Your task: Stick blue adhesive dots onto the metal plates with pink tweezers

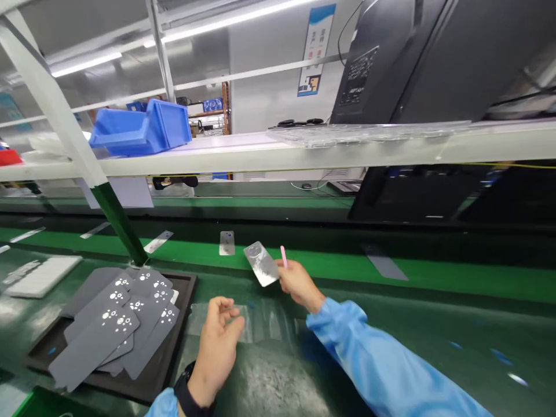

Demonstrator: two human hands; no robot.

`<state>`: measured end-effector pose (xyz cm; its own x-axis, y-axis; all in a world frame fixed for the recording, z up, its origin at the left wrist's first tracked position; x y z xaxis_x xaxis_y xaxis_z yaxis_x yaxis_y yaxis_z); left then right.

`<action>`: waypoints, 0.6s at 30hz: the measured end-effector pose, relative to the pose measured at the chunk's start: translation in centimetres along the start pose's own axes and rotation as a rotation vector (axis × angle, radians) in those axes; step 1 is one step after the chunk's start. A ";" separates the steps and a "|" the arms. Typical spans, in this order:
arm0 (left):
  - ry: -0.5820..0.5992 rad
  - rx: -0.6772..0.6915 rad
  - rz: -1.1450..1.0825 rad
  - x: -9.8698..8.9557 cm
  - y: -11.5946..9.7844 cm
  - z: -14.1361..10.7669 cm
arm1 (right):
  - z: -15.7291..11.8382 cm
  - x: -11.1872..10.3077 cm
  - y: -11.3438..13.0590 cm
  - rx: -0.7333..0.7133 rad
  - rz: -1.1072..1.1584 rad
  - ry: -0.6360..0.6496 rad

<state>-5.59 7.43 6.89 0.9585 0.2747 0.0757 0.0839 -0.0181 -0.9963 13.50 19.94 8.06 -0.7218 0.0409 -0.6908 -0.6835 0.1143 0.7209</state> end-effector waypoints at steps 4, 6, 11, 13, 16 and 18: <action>0.123 -0.073 0.122 2.7 2.2 1.4 | -11.3 2.4 -5.2 0.194 0.753 0.221; 0.300 -0.117 0.155 3.8 3.6 1.4 | -15.4 2.8 -7.4 0.292 0.873 0.270; 0.526 -0.123 0.315 4.8 6.1 0.2 | -16.2 -2.1 -11.9 0.374 0.925 -0.057; 0.549 -0.092 0.381 5.0 5.9 -0.2 | -14.4 -4.3 -12.6 0.306 0.911 -0.176; 0.586 -0.041 0.457 5.5 4.5 -0.7 | -11.8 -5.0 -12.2 0.221 0.782 -0.132; 0.603 -0.026 0.488 5.9 3.5 -1.0 | -10.4 -3.9 -11.5 0.207 0.699 0.008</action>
<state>0.61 8.05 3.92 0.8704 -0.3406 -0.3554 -0.3869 -0.0270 -0.9217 23.07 8.11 3.06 -0.9835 0.1663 -0.0718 -0.0285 0.2497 0.9679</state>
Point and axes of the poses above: each hand's wrist, its own z-axis towards the middle knuckle, its own x-axis out of the palm, y = z × x, the point moved 3 cm from there along z, towards the middle knuckle, and after that the axes turned 3 degrees about -y, right-handed, at the moved point
